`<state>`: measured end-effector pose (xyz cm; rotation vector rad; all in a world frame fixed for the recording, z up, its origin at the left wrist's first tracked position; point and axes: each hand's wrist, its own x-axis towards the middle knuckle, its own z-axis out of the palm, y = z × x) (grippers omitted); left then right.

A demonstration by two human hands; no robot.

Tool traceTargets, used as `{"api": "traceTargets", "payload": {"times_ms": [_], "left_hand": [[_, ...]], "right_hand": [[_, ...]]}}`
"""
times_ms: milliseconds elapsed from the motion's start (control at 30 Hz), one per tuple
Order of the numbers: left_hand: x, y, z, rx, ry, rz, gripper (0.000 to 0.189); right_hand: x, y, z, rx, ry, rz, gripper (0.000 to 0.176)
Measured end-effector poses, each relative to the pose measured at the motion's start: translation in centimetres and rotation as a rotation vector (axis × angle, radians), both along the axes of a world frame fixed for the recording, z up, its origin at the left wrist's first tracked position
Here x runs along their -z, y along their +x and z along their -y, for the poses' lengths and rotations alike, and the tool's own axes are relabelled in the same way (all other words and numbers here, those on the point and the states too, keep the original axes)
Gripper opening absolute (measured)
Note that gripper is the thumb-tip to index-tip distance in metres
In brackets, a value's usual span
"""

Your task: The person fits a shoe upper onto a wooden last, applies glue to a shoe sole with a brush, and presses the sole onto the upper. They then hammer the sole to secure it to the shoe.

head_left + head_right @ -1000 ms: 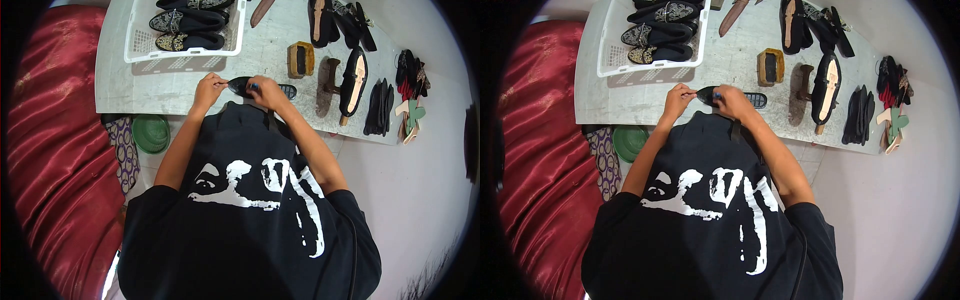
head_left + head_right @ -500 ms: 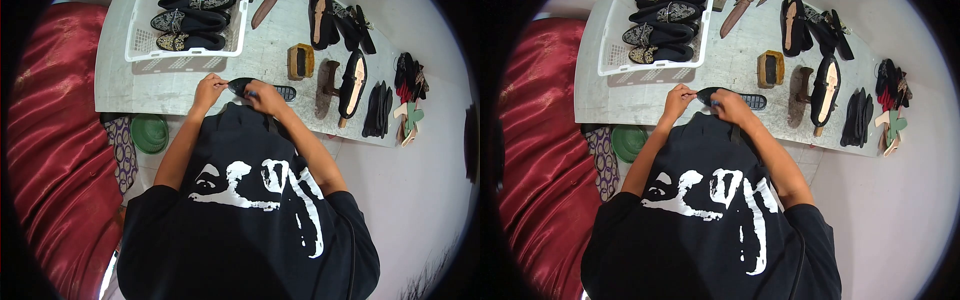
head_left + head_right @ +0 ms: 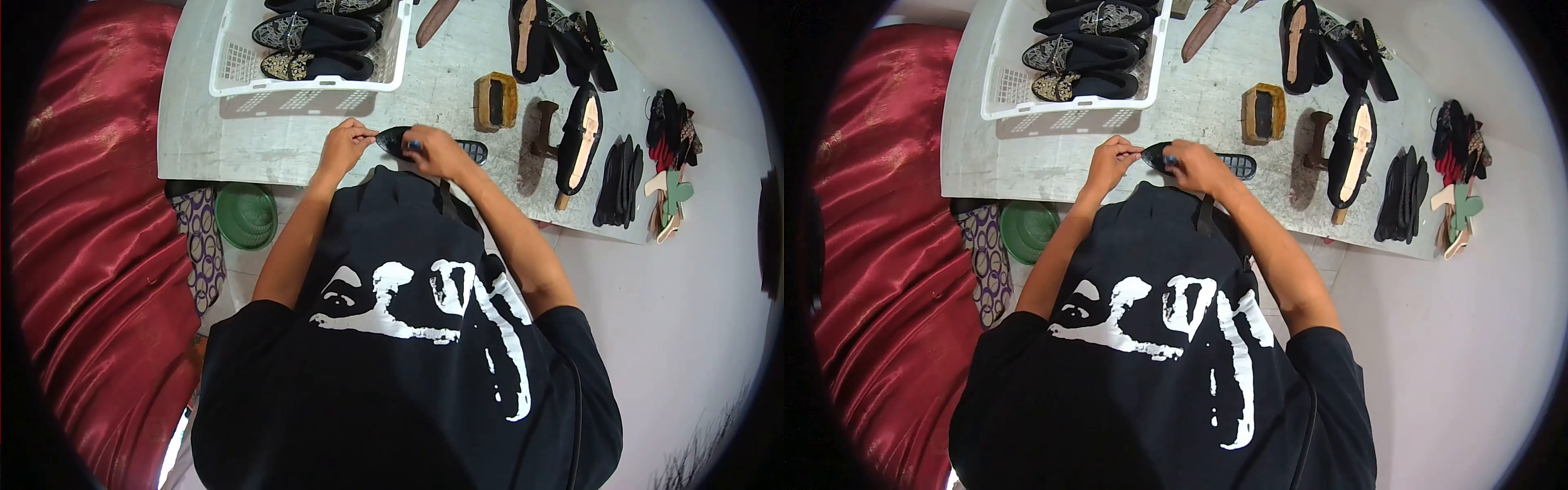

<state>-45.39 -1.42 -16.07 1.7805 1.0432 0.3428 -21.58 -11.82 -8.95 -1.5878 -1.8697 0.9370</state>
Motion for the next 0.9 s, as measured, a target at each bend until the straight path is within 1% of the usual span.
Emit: {"api": "traceTargets", "payload": {"times_ms": [67, 167, 200, 300, 333, 400, 433, 467, 567, 667, 767, 867, 900], "left_hand": [[-0.3, 0.1, -0.2, 0.010, 0.009, 0.015, 0.019], [-0.6, 0.2, -0.2, -0.004, -0.045, -0.018, 0.019], [-0.6, 0.2, -0.3, 0.000, -0.017, -0.010, 0.019], [-0.6, 0.1, 0.0, 0.010, 0.038, 0.003, 0.020], [-0.6, 0.0, 0.0, 0.020, 0.044, 0.005, 0.021], [-0.6, -0.2, -0.2, 0.028, 0.031, 0.005, 0.022], [-0.6, -0.2, -0.2, 0.025, 0.012, 0.005, 0.022], [-0.5, -0.1, -0.1, 0.021, -0.006, 0.006, 0.022], [-0.2, -0.3, 0.0, 0.031, 0.034, 0.000, 0.028], [0.5, -0.4, -0.3, -0.009, 0.021, 0.029, 0.041], [0.6, -0.5, -0.4, -0.123, -0.175, 0.107, 0.052], [1.4, -0.8, -0.8, -0.133, -0.219, 0.162, 0.056], [1.4, -0.8, -0.7, -0.140, -0.246, 0.161, 0.056]], "right_hand": [[0.7, 1.1, -1.4, 0.056, -0.013, -0.047, 0.017], [1.2, 0.9, -2.0, 0.035, -0.041, -0.009, 0.018], [0.2, 0.1, -1.9, 0.035, -0.027, -0.009, 0.018], [-0.4, -0.8, -2.0, 0.005, -0.030, -0.059, 0.017], [0.4, -0.9, -2.1, -0.036, -0.046, -0.067, 0.016], [1.0, -0.7, -3.0, -0.031, -0.023, -0.068, 0.015], [1.2, -0.5, -3.2, -0.027, -0.012, -0.066, 0.015], [1.4, -0.7, -3.3, 0.059, 0.032, -0.089, 0.016], [1.4, -0.8, -4.0, 0.096, 0.058, -0.089, 0.019], [2.0, -0.3, -5.2, -0.069, -0.234, -0.089, 0.022], [2.4, -0.8, -5.8, -0.120, -0.256, -0.036, 0.024], [2.1, -1.7, -6.5, -0.076, -0.142, 0.005, 0.024], [2.0, -2.0, -6.6, -0.031, -0.080, -0.029, 0.024]]}}
